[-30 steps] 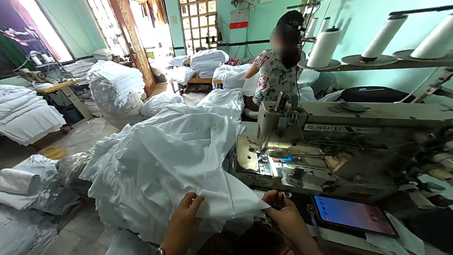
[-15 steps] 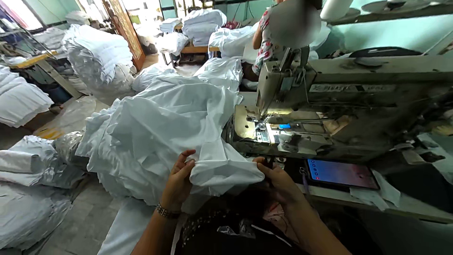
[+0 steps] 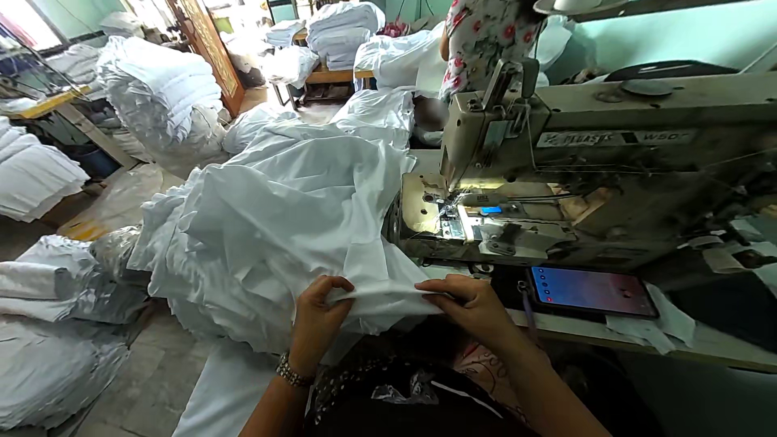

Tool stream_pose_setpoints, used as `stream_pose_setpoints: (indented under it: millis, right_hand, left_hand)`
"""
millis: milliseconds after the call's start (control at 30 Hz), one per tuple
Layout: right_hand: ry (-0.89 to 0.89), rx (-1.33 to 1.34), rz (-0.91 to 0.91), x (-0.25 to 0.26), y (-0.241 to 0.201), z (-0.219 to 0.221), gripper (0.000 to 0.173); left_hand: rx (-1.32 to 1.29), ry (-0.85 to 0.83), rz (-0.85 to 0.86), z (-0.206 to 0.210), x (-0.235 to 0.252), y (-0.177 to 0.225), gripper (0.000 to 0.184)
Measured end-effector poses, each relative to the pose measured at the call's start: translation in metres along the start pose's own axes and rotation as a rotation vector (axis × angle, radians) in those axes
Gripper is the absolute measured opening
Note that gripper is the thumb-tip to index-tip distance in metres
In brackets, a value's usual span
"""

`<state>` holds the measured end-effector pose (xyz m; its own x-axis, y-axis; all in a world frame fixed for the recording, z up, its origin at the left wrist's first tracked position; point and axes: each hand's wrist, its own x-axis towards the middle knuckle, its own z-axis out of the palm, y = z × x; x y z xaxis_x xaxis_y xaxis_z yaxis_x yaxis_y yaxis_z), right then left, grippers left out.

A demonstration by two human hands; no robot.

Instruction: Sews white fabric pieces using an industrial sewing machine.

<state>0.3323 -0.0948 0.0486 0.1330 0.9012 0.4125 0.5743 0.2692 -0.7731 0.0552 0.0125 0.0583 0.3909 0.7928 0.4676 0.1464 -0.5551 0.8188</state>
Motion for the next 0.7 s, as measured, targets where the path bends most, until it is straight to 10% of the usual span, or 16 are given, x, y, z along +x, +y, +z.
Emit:
stream_pose_setpoints:
  millis: [333, 500, 700]
  right_hand:
    - [0.114, -0.169, -0.124, -0.003, -0.013, -0.003, 0.019]
    - [-0.029, 0.271, 0.029, -0.010, -0.027, -0.014, 0.017]
    - [0.176, 0.392, 0.374, -0.010, 0.005, -0.030, 0.043]
  left_hand:
    - [-0.009, 0.056, 0.178, 0.017, 0.022, 0.028, 0.012]
    - [0.098, 0.003, 0.407, 0.059, 0.093, 0.063, 0.018]
    - [0.724, -0.572, 0.090, 0.137, 0.190, 0.050, 0.020]
